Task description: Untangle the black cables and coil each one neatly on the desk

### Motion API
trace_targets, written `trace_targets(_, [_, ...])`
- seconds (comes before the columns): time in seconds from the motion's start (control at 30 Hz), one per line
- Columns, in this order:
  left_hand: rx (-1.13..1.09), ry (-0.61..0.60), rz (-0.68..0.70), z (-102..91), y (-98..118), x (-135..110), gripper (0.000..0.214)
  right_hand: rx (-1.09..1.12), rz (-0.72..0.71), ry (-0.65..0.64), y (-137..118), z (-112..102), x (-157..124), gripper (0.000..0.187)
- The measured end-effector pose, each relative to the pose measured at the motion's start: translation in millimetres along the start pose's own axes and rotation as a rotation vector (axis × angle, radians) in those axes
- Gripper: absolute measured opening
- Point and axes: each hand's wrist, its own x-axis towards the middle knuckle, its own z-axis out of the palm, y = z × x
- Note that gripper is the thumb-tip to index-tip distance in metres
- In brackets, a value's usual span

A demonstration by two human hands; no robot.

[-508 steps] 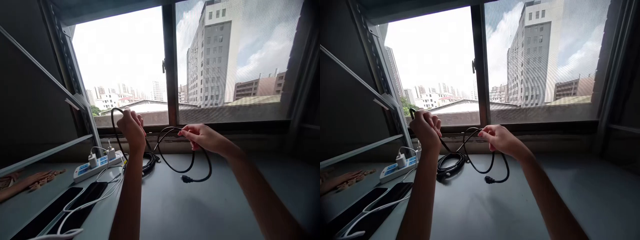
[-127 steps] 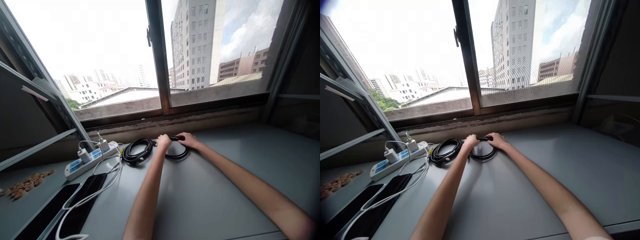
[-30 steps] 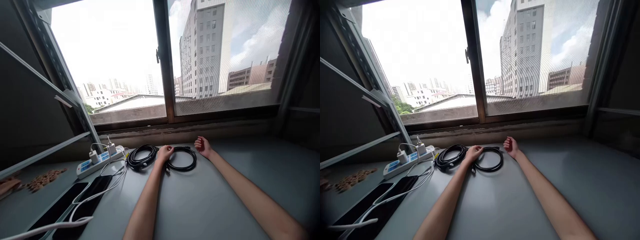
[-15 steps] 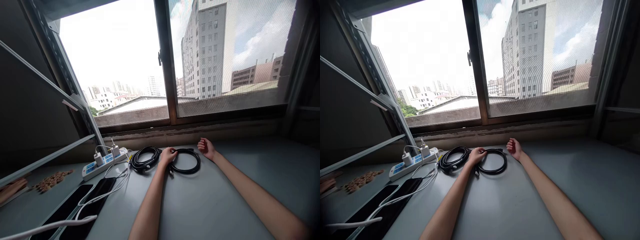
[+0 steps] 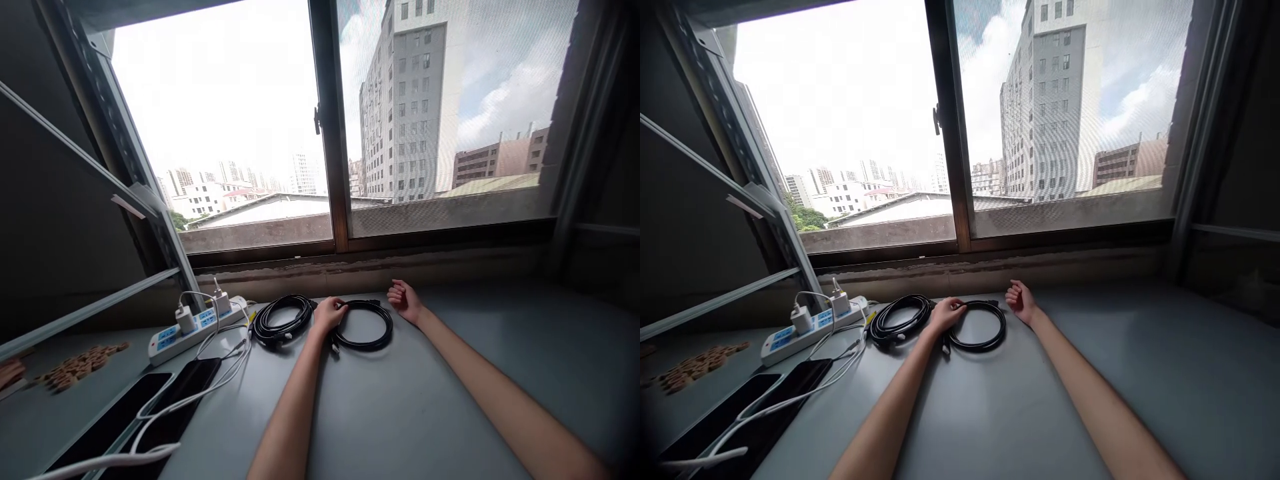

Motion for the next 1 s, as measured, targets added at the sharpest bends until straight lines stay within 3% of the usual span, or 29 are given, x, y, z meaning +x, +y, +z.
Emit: trace_targets(1.0, [0.002,0.003,0.0,-0.2,0.9,-1.1,0.021,-0.115,-0.026,-0.029,2.4,-1.9,3.0,0.043])
